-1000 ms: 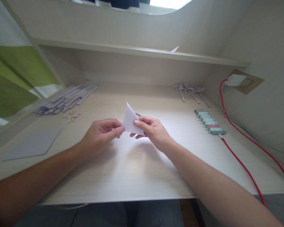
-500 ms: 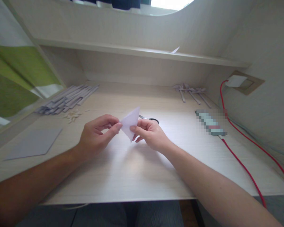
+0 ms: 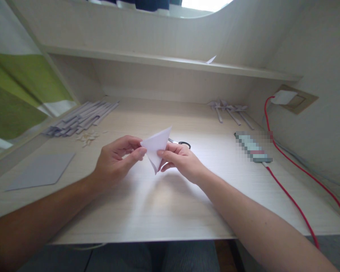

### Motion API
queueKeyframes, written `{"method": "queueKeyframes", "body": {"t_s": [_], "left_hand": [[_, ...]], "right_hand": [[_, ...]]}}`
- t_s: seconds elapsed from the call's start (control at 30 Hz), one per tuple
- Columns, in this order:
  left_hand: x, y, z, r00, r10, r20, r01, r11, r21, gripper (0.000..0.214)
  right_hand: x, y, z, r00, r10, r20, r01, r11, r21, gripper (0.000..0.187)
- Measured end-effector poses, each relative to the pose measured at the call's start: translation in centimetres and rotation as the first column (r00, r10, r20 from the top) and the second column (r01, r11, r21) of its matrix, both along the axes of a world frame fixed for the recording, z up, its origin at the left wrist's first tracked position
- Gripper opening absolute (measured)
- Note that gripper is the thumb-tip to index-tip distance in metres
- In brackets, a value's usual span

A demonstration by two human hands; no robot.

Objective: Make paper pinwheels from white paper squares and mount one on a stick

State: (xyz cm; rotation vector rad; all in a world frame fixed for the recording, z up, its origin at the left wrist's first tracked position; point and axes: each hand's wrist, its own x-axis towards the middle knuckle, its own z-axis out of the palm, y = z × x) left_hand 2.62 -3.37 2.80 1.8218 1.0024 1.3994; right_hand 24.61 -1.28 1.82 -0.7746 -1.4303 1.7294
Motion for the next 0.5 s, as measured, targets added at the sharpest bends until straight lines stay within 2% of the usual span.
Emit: {"method": "queueKeyframes", "body": {"t_s": [0.2,0.5], "left_hand": [[-0.02,-0.17,0.17,0.999,-0.023,-0.023,0.023,1.000,0.016,0.015],[-0.04,-0.16,0.06,0.998,-0.020,-0.057,0.024,0.997,0.079,0.016]], "right_hand": [[0.00,-0.15,0.25,0.999,0.054,0.002,-0.054,0.998,-0.033,0.026],[-0.02,-0.13,0.34,0.998,0.059,0.018,-0.058,0.998,-0.037,0.027]]}}
